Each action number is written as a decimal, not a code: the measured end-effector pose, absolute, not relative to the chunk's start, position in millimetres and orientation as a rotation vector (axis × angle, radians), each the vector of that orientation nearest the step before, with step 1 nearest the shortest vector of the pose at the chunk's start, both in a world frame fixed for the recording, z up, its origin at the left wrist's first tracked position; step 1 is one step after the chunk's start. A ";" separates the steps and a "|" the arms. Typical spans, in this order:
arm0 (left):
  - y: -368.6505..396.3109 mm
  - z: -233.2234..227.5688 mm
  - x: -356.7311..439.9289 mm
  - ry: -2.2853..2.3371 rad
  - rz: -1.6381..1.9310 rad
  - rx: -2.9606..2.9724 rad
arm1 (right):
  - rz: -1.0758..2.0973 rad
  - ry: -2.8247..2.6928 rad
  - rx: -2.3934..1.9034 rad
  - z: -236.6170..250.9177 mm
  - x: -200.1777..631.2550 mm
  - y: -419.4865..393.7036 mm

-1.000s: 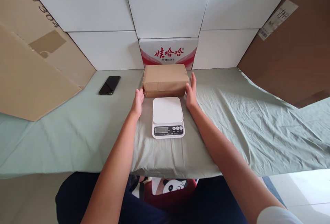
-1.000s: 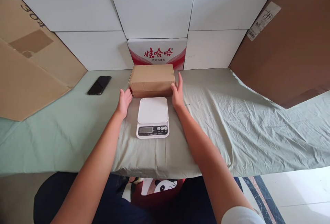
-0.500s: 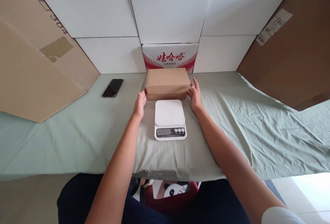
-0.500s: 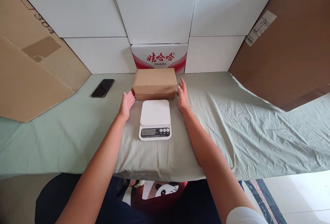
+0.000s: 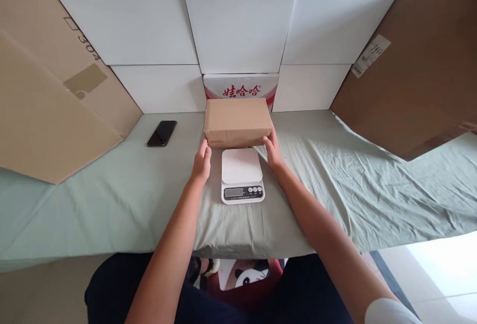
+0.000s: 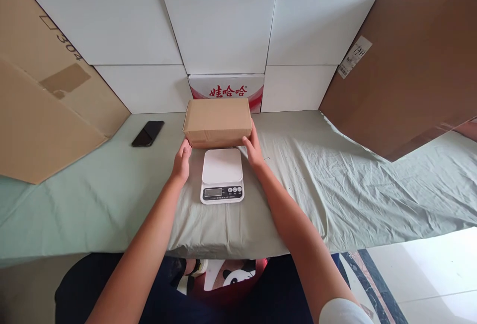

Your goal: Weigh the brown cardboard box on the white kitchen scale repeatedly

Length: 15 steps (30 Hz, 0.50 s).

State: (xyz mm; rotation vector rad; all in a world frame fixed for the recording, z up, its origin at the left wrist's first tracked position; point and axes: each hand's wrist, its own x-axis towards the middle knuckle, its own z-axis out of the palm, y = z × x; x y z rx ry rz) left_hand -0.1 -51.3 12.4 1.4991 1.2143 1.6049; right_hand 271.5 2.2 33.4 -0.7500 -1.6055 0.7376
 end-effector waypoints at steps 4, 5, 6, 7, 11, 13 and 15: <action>-83.0 26.0 14.0 1.108 1.649 1.684 | 0.621 -1.587 -0.769 38.7 283.4 -32.6; -92.3 27.9 17.9 1.082 1.654 1.694 | 0.604 -1.578 -0.771 37.5 286.5 -41.5; -101.9 28.6 21.3 1.062 1.659 1.692 | 0.599 -1.566 -0.767 35.6 289.4 -50.3; -111.9 28.0 23.8 1.050 1.665 1.682 | 0.607 -1.554 -0.759 33.3 291.8 -58.8; -151.1 15.9 25.5 1.089 1.728 1.577 | 0.706 -1.521 -0.765 23.8 296.7 -90.6; -164.9 9.8 23.7 1.122 1.767 1.490 | 0.771 -1.525 -0.783 21.5 296.5 -103.0; -171.9 7.7 22.7 1.136 1.795 1.424 | 0.816 -1.532 -0.790 21.0 295.3 -111.0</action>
